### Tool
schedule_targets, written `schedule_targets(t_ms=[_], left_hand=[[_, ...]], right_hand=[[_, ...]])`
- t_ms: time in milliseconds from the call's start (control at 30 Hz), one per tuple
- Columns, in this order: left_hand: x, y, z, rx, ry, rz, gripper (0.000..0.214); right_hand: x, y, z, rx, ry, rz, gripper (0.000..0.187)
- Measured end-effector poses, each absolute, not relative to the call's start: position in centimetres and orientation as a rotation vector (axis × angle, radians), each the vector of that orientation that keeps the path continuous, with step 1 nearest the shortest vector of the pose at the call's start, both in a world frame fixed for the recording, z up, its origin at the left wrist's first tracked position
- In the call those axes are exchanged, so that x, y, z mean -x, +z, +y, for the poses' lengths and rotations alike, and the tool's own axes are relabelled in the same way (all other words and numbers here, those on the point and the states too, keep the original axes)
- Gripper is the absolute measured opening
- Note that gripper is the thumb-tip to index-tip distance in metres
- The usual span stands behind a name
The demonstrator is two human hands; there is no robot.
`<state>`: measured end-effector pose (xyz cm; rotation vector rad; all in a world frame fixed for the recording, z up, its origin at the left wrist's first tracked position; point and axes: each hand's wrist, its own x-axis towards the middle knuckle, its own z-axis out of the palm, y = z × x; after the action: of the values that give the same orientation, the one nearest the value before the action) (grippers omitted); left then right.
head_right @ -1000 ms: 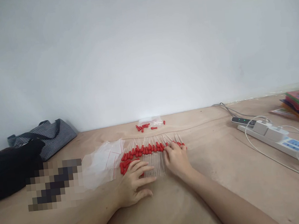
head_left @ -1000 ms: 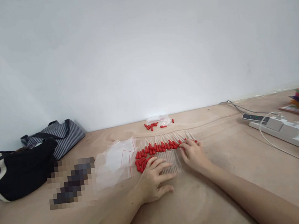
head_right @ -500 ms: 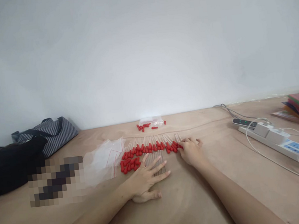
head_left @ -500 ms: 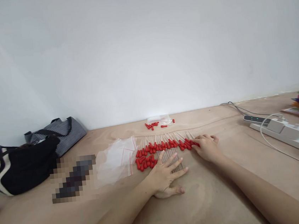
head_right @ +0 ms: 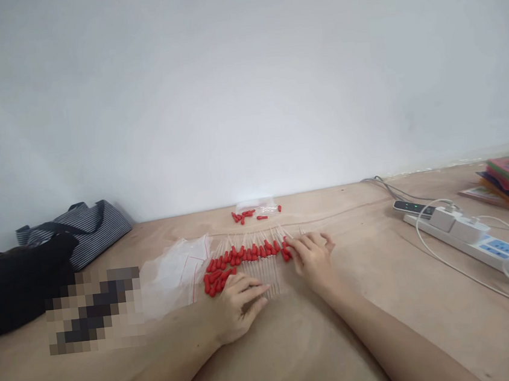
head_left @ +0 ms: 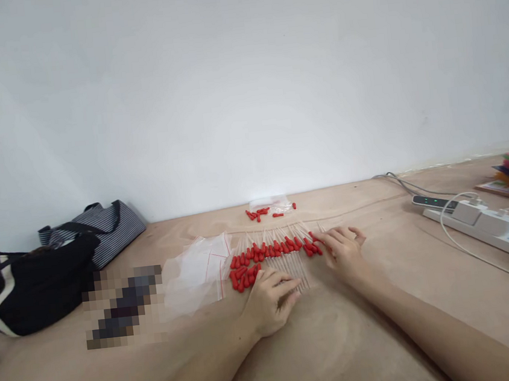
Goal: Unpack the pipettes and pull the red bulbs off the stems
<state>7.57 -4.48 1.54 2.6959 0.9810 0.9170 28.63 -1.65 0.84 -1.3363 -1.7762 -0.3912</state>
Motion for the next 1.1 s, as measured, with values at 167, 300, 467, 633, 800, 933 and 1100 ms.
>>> schedule_targets(t_ms=[167,300,467,633,800,933,1100], left_hand=[[-7.9,1.3,-3.9,-2.055,1.088,1.151,0.041],[-8.0,1.0,-3.5,-1.833,1.076,1.135,0.044],[-6.5,1.5,-3.8,-2.254,1.153,1.334,0.029],[-4.7,2.0,-4.1,-2.899,1.136,1.387,0.016],[-4.7,1.0,-3.4,-3.000,1.061,1.270,0.013],[-5.3,0.5,-2.9,-2.966,1.033,1.278,0.013],[-4.1,1.4,-2.9,-2.861,0.981,1.222,0.032]], right_hand=[[-24.4,0.6,-4.5,0.961,-0.316,-1.867,0.020],[-22.8,0.1,-5.2,0.836,-0.311,-2.010,0.021],[-23.7,0.0,-4.7,0.796,-0.396,-2.038,0.022],[-24.3,-0.7,-4.1,0.837,-0.567,-2.015,0.029],[-23.7,-1.2,-3.3,0.872,-0.507,-2.164,0.024],[-23.3,-1.5,-2.9,0.934,-0.472,-2.156,0.019],[-23.5,-1.4,-2.8,1.005,-0.492,-2.137,0.020]])
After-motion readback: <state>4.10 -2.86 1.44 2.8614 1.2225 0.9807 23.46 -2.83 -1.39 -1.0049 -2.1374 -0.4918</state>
